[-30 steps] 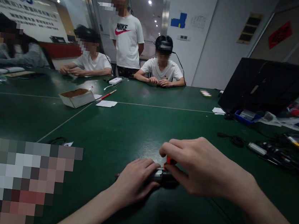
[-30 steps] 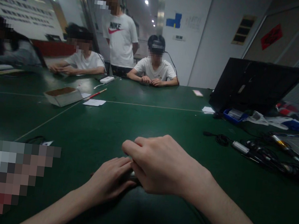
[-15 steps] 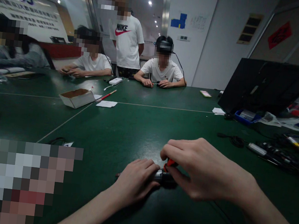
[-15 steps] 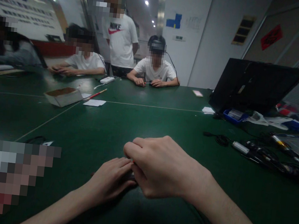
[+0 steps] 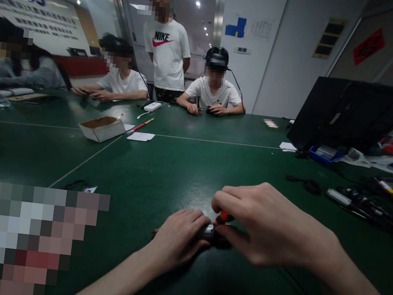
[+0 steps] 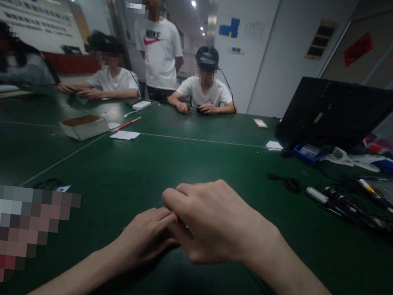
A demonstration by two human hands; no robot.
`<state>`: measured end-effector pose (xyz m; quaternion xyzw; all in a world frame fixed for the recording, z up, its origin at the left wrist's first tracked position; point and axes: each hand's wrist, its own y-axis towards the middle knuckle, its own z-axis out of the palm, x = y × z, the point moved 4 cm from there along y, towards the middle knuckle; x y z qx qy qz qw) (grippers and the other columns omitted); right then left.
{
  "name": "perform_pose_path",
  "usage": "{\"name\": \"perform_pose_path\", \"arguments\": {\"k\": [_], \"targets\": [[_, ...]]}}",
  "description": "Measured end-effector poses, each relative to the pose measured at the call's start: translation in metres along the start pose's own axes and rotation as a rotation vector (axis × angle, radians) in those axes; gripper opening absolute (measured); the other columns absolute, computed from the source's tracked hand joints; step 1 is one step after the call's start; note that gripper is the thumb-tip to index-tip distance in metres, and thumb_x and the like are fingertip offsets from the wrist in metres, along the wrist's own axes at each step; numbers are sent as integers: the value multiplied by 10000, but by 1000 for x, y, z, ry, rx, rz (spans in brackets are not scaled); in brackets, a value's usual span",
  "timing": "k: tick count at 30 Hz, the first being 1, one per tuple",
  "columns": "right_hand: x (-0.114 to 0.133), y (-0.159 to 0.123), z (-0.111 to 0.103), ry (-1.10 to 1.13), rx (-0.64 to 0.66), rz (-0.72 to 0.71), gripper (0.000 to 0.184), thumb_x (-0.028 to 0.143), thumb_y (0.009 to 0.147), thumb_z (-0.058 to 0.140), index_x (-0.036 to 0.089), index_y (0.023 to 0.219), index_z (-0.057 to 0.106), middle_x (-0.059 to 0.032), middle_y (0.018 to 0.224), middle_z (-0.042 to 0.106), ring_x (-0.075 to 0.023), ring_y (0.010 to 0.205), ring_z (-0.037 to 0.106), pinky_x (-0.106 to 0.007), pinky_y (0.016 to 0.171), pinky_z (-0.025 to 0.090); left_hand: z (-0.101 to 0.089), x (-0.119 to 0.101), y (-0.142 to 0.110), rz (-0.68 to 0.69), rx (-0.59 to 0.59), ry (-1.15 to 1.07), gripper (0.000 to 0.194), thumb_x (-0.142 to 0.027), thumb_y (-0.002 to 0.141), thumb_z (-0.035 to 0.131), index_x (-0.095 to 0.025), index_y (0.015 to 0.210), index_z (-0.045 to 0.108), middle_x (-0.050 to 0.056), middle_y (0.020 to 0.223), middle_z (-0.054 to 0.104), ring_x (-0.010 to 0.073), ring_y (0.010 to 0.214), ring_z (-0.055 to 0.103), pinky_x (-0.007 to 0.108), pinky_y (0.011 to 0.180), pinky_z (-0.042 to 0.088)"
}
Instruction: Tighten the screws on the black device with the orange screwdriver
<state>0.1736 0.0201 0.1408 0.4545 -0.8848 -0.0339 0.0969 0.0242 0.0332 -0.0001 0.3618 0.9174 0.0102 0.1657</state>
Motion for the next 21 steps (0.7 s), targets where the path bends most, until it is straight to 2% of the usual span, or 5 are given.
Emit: {"name": "perform_pose_path", "arguments": {"k": [4, 13, 21], "targets": [[0, 1, 0, 30, 22, 1, 75, 167, 845, 505, 207, 855, 442, 31, 801, 568, -96, 616, 445, -242, 528, 275, 1, 1, 0, -12, 0, 15, 245, -340, 875, 602, -201, 1059, 521, 68, 1017, 627, 267, 907, 594, 388, 793, 459], [-2, 1, 3, -20, 17, 20, 21, 199, 896, 472, 208, 911, 460, 25, 815, 587, -103, 624, 468, -255, 535, 269, 6, 2, 1, -20, 18, 58, 228, -331, 887, 595, -201, 1054, 509, 72, 1069, 618, 270, 927, 590, 398, 805, 455], [-2, 2, 3, -29, -8, 23, 12, 209, 907, 484, 202, 916, 487, 13, 813, 605, -105, 632, 498, -257, 536, 264, 2, 1, 0, -19, 12, 33, 217, -310, 878, 579, -202, 1054, 511, 74, 1063, 613, 266, 946, 586, 396, 824, 454]]}}
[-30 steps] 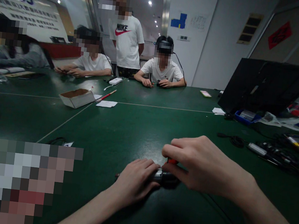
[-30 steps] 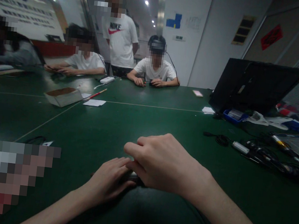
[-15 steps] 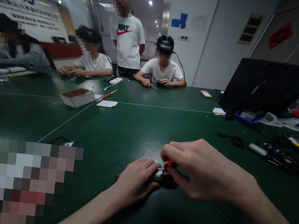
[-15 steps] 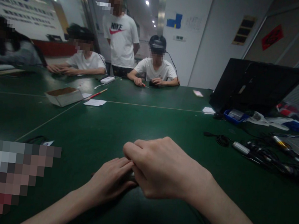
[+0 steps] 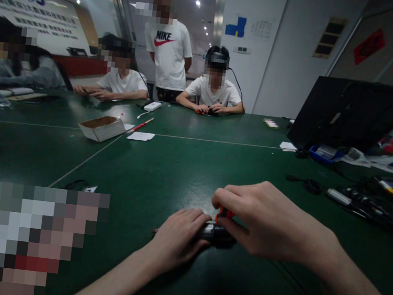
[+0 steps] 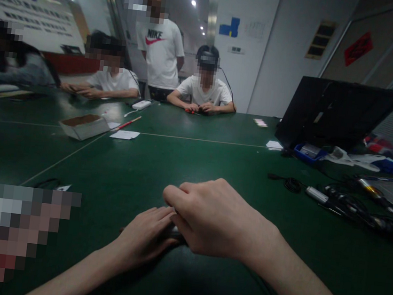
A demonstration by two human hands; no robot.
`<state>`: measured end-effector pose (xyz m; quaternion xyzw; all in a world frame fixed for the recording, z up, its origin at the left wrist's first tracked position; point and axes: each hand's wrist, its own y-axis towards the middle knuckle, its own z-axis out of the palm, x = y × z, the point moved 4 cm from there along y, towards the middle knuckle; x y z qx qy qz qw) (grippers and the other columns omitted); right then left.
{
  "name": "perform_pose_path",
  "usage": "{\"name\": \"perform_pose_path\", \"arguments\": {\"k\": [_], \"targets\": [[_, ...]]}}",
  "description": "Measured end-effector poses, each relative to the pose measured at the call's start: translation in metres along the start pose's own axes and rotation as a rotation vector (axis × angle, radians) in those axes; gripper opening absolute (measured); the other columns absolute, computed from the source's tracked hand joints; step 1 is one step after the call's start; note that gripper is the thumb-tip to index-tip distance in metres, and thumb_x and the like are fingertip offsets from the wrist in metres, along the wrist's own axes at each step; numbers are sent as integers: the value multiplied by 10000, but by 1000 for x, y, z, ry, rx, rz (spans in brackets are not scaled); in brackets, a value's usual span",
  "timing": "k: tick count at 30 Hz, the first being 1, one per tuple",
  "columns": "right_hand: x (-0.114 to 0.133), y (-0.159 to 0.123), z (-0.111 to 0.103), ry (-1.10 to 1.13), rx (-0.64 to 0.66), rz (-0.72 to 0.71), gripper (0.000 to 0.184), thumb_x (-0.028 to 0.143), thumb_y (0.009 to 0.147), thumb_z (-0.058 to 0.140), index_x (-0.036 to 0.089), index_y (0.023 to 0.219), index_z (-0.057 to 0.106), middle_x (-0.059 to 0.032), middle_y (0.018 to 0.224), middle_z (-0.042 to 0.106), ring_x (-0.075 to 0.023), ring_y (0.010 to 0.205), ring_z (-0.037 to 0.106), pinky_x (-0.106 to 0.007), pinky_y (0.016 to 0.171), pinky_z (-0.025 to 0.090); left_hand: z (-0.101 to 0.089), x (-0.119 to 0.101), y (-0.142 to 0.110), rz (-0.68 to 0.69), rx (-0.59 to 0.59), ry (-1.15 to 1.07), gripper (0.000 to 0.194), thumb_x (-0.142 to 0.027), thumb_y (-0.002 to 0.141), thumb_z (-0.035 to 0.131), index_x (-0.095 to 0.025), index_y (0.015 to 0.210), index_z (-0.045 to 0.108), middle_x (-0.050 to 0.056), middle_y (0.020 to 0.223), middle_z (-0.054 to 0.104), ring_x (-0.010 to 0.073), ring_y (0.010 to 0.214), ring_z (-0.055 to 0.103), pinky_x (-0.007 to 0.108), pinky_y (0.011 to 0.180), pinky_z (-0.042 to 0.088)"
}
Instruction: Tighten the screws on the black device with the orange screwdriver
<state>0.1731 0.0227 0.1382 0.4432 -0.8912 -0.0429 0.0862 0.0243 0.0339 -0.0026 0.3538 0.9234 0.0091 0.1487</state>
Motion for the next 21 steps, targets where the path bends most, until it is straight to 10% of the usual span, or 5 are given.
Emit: {"name": "perform_pose_path", "arguments": {"k": [21], "targets": [[-1, 3, 0, -43, 12, 32, 38, 257, 933, 477, 220, 930, 473, 25, 813, 610, -124, 647, 527, -256, 533, 262, -6, -5, -1, 20, -1, 11, 157, -268, 890, 525, -193, 1027, 506, 78, 1008, 612, 264, 882, 586, 393, 790, 452]]}}
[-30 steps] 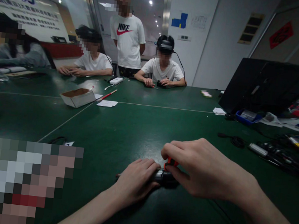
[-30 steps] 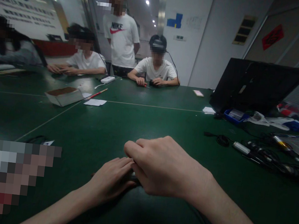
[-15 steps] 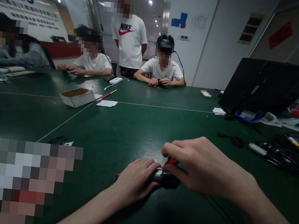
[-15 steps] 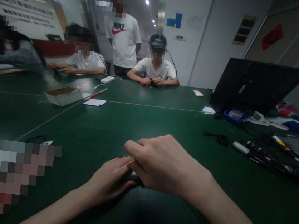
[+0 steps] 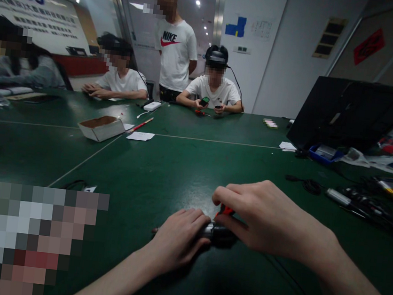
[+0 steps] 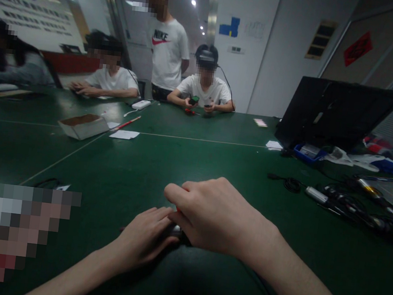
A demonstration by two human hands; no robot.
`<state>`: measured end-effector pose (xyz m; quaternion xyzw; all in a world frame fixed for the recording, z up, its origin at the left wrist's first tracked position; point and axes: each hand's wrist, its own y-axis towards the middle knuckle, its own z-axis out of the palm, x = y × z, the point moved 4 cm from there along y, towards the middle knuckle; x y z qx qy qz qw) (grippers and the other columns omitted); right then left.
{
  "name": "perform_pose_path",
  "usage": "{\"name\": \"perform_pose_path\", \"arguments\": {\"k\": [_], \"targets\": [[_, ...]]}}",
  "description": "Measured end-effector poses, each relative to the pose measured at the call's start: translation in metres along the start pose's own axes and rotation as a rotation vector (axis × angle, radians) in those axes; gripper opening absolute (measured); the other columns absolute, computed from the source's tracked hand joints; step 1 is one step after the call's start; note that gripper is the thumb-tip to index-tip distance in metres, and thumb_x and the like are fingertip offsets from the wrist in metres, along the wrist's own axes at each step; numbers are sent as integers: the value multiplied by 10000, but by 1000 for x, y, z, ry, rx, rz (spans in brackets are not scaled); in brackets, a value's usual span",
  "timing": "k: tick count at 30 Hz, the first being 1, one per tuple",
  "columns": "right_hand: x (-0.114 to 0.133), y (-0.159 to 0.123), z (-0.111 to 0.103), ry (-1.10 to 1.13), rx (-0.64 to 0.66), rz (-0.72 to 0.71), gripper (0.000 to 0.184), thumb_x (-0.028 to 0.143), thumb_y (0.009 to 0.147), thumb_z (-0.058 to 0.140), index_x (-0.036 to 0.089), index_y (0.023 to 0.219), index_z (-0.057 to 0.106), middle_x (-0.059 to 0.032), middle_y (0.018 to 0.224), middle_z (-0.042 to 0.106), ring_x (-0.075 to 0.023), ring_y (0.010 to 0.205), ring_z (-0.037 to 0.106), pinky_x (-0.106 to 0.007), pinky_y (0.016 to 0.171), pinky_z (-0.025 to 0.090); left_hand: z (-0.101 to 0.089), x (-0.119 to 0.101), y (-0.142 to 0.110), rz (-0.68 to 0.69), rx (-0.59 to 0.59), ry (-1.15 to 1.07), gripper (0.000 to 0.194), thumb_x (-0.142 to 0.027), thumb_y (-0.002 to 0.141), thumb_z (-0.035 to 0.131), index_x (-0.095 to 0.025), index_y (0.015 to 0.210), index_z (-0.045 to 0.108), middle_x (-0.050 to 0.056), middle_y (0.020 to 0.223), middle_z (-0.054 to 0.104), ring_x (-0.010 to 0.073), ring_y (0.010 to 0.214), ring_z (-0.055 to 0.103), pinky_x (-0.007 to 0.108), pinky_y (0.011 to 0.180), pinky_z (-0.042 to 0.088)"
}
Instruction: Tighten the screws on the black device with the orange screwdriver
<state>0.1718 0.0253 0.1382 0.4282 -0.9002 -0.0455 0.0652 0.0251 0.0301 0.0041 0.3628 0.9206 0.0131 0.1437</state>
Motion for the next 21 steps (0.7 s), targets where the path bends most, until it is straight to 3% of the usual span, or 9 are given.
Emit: {"name": "perform_pose_path", "arguments": {"k": [21], "targets": [[0, -1, 1, -9, -13, -3, 56, 276, 938, 475, 220, 939, 468, 24, 819, 617, -127, 656, 544, -262, 539, 275, -1, 0, 0, 17, -21, -21, 188, -258, 884, 551, -190, 1054, 508, 69, 1016, 616, 265, 892, 589, 387, 765, 452]]}}
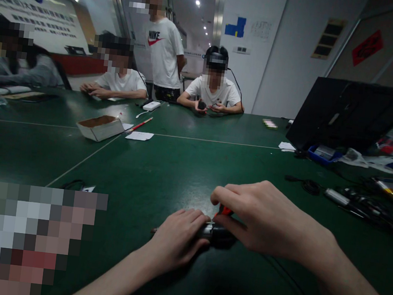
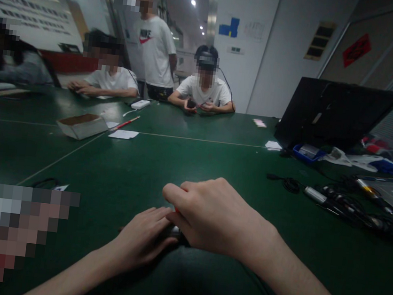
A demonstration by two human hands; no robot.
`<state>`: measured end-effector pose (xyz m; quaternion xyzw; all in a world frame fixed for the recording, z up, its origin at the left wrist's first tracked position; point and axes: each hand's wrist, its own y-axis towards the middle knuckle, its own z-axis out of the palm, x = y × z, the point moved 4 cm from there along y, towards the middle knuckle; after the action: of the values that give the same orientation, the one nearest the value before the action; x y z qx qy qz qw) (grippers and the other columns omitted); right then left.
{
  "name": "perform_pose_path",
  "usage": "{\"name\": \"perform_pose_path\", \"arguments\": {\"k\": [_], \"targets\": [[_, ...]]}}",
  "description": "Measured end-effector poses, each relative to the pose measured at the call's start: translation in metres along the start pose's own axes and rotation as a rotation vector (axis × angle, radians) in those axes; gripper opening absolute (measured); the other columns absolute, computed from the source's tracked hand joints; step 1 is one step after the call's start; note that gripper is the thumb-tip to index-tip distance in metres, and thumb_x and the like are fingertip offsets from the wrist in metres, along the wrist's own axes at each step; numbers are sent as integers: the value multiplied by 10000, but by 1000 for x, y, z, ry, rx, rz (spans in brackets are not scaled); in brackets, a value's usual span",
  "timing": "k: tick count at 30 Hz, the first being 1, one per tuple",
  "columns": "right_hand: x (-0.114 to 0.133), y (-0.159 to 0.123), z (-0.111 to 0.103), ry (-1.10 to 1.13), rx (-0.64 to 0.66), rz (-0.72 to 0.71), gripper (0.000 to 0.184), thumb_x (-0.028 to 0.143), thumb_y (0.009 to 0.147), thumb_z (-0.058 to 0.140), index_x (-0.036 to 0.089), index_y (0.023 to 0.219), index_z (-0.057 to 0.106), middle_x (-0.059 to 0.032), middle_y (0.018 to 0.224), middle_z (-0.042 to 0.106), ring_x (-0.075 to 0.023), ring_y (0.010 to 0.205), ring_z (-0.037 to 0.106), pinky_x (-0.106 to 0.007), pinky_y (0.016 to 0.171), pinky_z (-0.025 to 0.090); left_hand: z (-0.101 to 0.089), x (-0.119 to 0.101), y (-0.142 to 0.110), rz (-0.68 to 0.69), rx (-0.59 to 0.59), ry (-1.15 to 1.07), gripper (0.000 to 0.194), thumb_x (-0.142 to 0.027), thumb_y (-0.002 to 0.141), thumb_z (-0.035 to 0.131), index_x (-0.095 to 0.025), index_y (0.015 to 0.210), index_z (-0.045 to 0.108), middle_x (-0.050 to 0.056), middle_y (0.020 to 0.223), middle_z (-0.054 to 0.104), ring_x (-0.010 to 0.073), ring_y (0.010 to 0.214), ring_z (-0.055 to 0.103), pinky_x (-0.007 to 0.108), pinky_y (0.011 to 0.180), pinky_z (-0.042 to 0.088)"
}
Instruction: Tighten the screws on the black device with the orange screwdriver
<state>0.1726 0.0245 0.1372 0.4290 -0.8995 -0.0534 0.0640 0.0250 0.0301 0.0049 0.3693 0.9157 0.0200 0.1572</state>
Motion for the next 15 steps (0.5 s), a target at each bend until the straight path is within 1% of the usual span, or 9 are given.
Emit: {"name": "perform_pose_path", "arguments": {"k": [9, 15], "targets": [[-1, 0, 1, 10, -1, -8, 64, 273, 934, 485, 220, 971, 478, 22, 840, 628, -128, 662, 552, -260, 538, 275, 3, 2, 0, 11, -4, 14, 167, -264, 885, 548, -194, 1030, 504, 68, 1003, 617, 272, 882, 581, 394, 753, 444], [0, 0, 0, 14, 1, -2, 71, 281, 940, 478, 218, 972, 482, 19, 842, 629, -132, 670, 555, -261, 539, 280, 2, 1, -1, 17, -11, 0, 171, -276, 886, 546, -199, 1034, 507, 67, 1017, 616, 270, 896, 586, 393, 765, 443]]}}
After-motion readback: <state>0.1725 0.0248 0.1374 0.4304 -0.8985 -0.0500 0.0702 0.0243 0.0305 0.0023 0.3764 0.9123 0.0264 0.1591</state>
